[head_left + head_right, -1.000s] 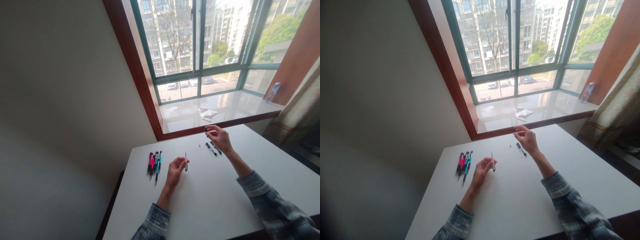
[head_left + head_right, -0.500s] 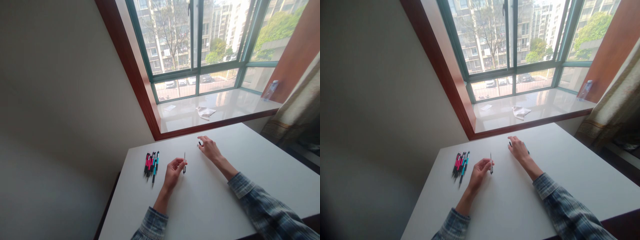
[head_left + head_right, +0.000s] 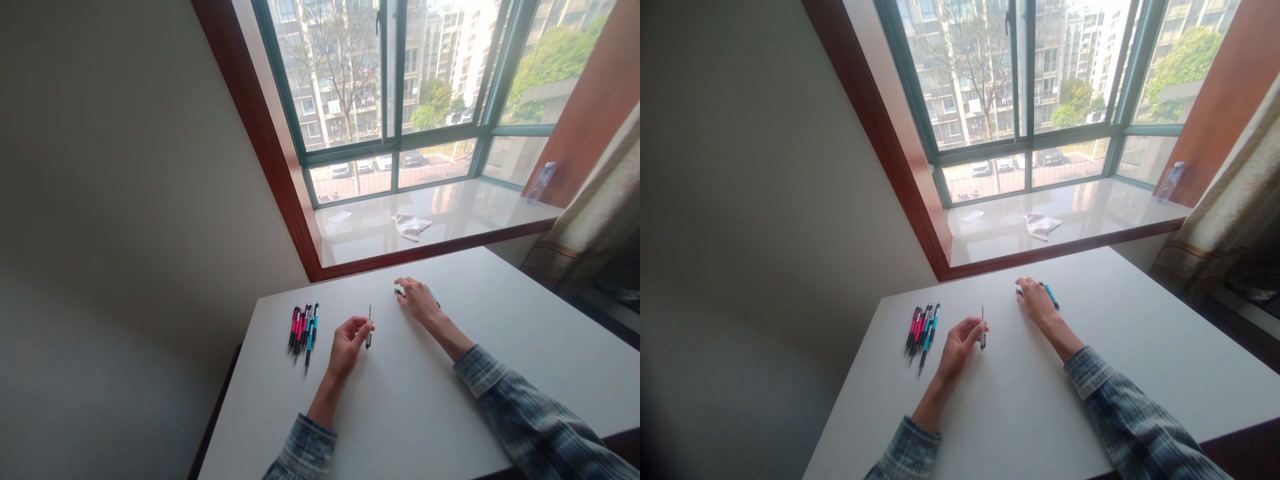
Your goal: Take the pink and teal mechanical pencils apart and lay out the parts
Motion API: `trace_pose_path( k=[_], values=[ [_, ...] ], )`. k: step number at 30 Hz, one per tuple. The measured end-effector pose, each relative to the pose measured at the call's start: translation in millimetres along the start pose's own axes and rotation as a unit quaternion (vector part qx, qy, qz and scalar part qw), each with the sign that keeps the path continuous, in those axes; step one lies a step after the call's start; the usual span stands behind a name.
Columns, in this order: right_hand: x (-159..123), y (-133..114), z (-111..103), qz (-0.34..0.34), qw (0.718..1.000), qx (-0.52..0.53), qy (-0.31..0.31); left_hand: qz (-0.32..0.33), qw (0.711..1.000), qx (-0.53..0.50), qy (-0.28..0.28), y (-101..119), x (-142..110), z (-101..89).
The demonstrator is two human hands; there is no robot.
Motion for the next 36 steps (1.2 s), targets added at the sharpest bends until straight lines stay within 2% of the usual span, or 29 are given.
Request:
trace_pose_path(
  k=[4,7,11,13,16,19,22,25,27,30,33,36],
  values=[
    [1,1,-2,0.006,1.0,0.005,0.002,0.001,1.0,0.004,0.0,-1,1,-0.5],
    [2,-1,-13,0.013,0.999,0.033,0.027,0.001,1.0,0.01,0.003,-1,1,-1.2],
    [-2,-15,-37,0.006,0.982,0.174,0.077,0.014,1.0,0.021,0.009,1,2,-2.6],
    [-9,-31,-39,-0.003,0.958,0.28,0.055,0.023,0.999,0.025,0.015,1,3,-4.1],
    [-24,-63,-30,-0.014,0.908,0.418,-0.026,0.029,0.999,0.028,0.021,1,3,-6.1],
    [-37,-88,-18,0.002,0.86,0.504,-0.084,0.038,0.999,0.033,0.019,4,3,-5.9],
    [-43,-99,-9,0.03,0.824,0.555,-0.108,0.051,0.998,0.042,0.007,8,1,-3.2],
    [-39,-91,-11,0.062,0.811,0.575,-0.082,0.048,0.997,0.061,-0.001,9,0,-1.2],
    [-33,-75,-17,0.1,0.802,0.587,-0.035,0.045,0.997,0.066,0.002,9,0,-2.1],
    [-29,-46,-23,0.175,0.774,0.606,0.046,0.043,0.998,0.035,0.033,9,3,-9.6],
    [-33,-45,-19,0.177,0.776,0.604,0.047,0.029,0.997,-0.004,0.073,5,6,-19.5],
    [-43,-72,-11,0.11,0.804,0.584,-0.01,0.01,0.997,-0.012,0.076,0,7,-22.6]
  ],
)
Point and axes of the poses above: each hand's wrist, its own x-axis towards the middle knuckle, its own z-axis out of the palm, y = z × x, the point moved 10 cm from there along x, towards the middle knuckle, and after that the axes turned 10 degrees about y, right-handed, at the moved point
